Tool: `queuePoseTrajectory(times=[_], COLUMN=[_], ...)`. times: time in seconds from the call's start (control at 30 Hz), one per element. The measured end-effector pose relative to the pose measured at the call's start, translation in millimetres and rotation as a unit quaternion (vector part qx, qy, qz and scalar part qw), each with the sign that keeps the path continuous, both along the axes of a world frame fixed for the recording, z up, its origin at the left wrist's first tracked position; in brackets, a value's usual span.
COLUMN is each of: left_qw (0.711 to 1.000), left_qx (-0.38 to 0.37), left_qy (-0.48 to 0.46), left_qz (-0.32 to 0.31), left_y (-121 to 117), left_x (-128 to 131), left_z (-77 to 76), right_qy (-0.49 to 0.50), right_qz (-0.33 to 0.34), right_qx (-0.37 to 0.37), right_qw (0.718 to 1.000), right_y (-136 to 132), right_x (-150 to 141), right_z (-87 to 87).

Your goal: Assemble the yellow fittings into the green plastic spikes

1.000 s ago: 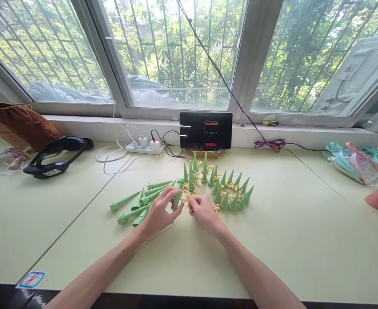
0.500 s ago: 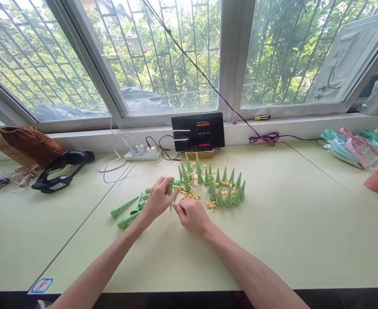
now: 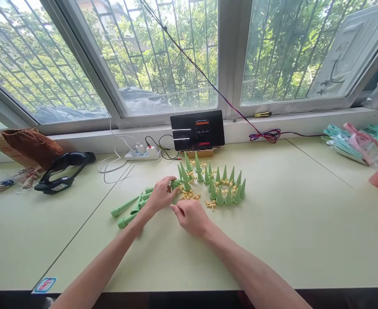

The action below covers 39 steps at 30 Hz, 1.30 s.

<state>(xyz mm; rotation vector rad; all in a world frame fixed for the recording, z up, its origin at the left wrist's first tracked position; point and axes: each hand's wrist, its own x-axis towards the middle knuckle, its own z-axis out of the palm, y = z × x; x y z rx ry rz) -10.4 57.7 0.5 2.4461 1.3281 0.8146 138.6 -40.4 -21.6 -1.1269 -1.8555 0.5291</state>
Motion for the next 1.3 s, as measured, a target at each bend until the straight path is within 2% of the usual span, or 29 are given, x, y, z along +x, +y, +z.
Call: queuePoseTrajectory(times=[0.1,0.2,0.33,0.5,0.77,1.13,1.3], left_qw=[1.000,0.998,0.996,0.984,0.978,0.989,0.993], left_qx=[-0.003,0.007,0.023,0.007,0.000,0.015,0.057], left_qy=[-0.019,-0.037,0.063,0.159,0.193,0.123,0.020], left_qz=[0.001,0.046,0.066,0.080,0.077,0.082,0.097], left_y=[1,0,-6,-18,-33,-34,-34], left_x=[-6,-18,-33,-38,-38,-37,-37], left_z=[8.9,22.9,35.4,29.1,21.5,13.1,16.8], right_qy=[0.000,-0.002,-0.005,-0.004,-0.003,-0.019,-0.008], right_qz=[0.000,-0.002,-0.005,-0.008,-0.021,-0.017,-0.013], right_qx=[-0.002,0.000,0.000,0.001,-0.007,-0.015,-0.022], right_qw=[1.000,1.000,1.000,1.000,1.000,1.000,1.000], right_y=[0,1,0,1,-1,-4,-4], right_x=[1,2,2,4,8,9,9], right_z=[-0.2,-1.0,-2.0,-2.5,-2.4,-0.8,-1.3])
